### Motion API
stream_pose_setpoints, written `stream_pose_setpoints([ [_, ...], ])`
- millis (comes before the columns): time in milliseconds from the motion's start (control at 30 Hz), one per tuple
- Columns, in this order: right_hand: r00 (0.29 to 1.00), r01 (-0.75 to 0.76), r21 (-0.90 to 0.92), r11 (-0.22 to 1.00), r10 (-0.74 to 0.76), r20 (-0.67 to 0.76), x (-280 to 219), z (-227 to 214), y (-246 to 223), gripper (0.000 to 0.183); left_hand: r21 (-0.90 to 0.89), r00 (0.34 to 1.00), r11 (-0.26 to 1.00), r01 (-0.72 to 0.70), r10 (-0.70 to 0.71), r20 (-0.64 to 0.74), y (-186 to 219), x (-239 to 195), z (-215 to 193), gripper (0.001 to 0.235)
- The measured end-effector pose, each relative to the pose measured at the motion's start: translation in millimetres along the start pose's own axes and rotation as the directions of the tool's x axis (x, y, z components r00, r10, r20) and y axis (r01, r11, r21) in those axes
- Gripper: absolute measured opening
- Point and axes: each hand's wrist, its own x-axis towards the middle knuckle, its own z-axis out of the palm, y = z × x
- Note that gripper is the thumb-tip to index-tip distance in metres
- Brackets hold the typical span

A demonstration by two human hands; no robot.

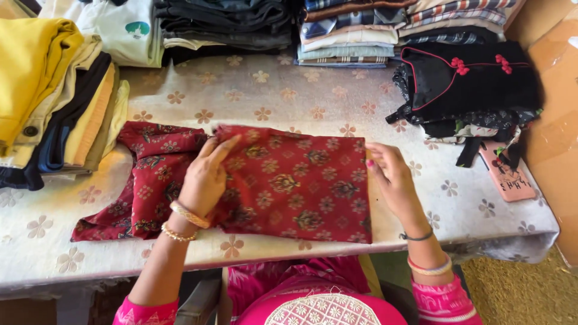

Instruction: Folding a red patterned shirt on a table next to stacks of other garments.

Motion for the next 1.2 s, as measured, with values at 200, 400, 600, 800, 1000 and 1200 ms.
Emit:
stream_pose_setpoints([
  [200, 0.978, -0.203, 0.158, 0.966, 0.194, 0.069, -48.9, 23.8, 75.3, 0.053, 0.159, 0.985, 0.982, 0.102, -0.122, 0.121, -54.7, -23.9, 25.1, 0.069],
  [400, 0.969, -0.248, 0.338, 0.908, 0.238, 0.071, -46.6, 44.1, 41.3, 0.066, 0.198, 0.974, 0.965, 0.171, -0.196, 0.112, -44.0, -22.1, 25.0, 0.070],
  [600, 0.880, -0.464, 0.062, 0.884, 0.451, 0.149, -23.1, 32.7, -12.3, 0.057, 0.195, 0.997, 0.980, 0.046, -0.058, 0.054, -45.9, -26.5, 32.7, 0.072],
  [800, 0.996, -0.048, 0.357, 0.933, 0.017, 0.089, -19.7, 23.7, 23.8, 0.052, 0.140, 0.994, 0.986, 0.085, -0.094, 0.058, -34.1, -23.6, 43.8, 0.069],
  [1000, 0.996, -0.078, -0.045, 0.996, 0.080, 0.042, -6.9, -112.0, 22.5, 0.058, -0.148, 0.991, 0.989, 0.017, 0.004, 0.137, 19.8, -11.7, 107.5, 0.076],
  [1200, 0.972, -0.234, -0.063, 0.970, 0.233, -0.016, -22.4, -210.8, 61.0, 0.052, -0.429, 0.956, 0.899, 0.092, 0.040, 0.290, 97.1, 0.2, 194.7, 0.081],
])
